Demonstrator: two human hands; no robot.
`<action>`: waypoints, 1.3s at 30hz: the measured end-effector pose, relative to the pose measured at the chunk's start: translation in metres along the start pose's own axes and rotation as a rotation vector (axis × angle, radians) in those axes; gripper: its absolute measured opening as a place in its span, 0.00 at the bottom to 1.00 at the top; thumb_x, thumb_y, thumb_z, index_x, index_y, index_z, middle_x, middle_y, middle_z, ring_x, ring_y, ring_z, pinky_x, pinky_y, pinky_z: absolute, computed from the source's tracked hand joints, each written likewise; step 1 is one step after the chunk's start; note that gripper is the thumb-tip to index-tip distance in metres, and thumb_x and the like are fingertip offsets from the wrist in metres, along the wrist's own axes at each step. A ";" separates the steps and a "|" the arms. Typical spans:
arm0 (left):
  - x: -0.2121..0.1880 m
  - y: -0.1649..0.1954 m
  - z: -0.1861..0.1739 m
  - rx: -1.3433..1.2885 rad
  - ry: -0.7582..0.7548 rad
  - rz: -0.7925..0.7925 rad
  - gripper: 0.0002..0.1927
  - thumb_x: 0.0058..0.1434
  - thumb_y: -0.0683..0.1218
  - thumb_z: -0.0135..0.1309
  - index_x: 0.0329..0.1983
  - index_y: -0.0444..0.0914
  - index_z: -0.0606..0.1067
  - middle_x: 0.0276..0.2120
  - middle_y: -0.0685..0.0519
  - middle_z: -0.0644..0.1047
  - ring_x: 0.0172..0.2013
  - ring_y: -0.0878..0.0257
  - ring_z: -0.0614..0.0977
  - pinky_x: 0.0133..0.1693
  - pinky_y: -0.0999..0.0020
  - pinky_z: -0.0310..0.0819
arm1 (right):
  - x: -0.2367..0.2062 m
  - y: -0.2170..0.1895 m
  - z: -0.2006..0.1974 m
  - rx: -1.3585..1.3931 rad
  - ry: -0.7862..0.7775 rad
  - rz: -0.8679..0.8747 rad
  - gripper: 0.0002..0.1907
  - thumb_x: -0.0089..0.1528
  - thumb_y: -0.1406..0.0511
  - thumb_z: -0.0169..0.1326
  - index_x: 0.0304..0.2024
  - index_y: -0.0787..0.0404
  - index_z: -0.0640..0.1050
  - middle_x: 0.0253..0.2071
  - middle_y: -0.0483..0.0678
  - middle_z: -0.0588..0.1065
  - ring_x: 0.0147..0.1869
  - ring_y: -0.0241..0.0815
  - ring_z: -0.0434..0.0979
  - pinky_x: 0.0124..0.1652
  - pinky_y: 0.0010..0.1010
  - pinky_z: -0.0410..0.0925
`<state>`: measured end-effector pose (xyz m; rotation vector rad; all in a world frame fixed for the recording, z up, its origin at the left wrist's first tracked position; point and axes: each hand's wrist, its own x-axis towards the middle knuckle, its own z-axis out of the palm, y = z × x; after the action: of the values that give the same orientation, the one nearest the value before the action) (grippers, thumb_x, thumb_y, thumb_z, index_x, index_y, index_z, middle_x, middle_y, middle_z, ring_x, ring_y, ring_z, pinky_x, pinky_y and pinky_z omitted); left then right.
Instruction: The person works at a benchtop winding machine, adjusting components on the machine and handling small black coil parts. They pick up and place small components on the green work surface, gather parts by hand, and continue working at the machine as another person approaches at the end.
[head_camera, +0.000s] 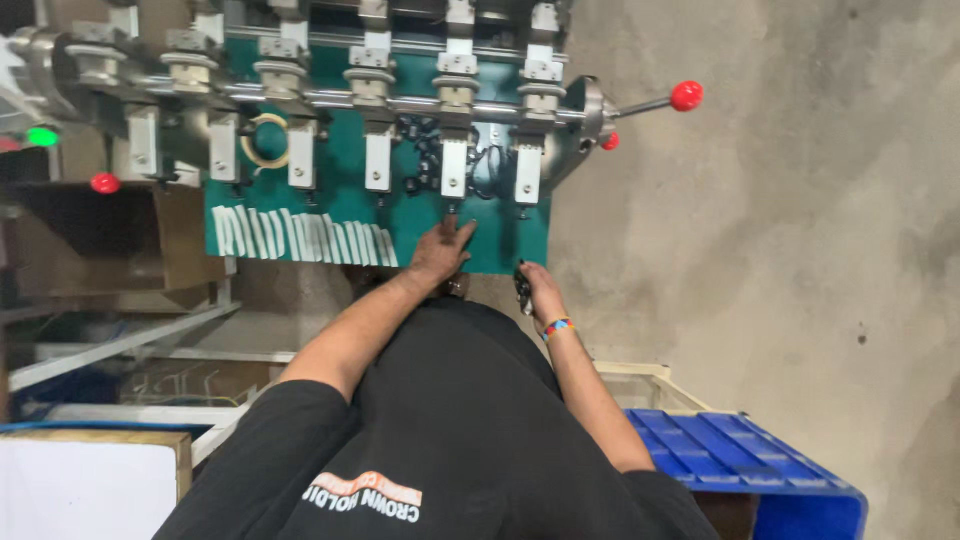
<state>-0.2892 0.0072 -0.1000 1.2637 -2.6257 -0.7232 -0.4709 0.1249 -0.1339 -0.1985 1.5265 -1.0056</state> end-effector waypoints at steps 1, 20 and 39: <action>0.001 -0.002 0.000 -0.020 0.050 0.024 0.30 0.53 0.46 0.65 0.60 0.44 0.71 0.55 0.40 0.69 0.49 0.41 0.78 0.46 0.48 0.77 | -0.004 0.001 0.000 0.059 0.001 0.011 0.16 0.65 0.55 0.55 0.49 0.57 0.77 0.33 0.42 0.74 0.32 0.33 0.73 0.27 0.29 0.66; -0.015 0.038 0.006 -0.524 -0.140 0.249 0.16 0.61 0.41 0.58 0.52 0.40 0.75 0.46 0.46 0.81 0.48 0.46 0.82 0.46 0.54 0.77 | 0.029 -0.019 0.032 0.743 -0.602 0.366 0.15 0.70 0.54 0.50 0.47 0.55 0.78 0.51 0.52 0.79 0.55 0.49 0.79 0.55 0.46 0.73; -0.137 -0.076 -0.007 -0.378 -0.175 -0.436 0.20 0.61 0.55 0.58 0.51 0.39 0.80 0.44 0.44 0.84 0.47 0.51 0.85 0.48 0.58 0.78 | 0.006 -0.007 0.062 0.556 -0.797 0.216 0.18 0.71 0.53 0.51 0.59 0.53 0.75 0.53 0.50 0.78 0.38 0.35 0.80 0.24 0.20 0.66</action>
<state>-0.1465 0.0691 -0.1189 1.7232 -2.1870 -1.3770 -0.4210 0.0873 -0.1267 -0.0244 0.5080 -0.9728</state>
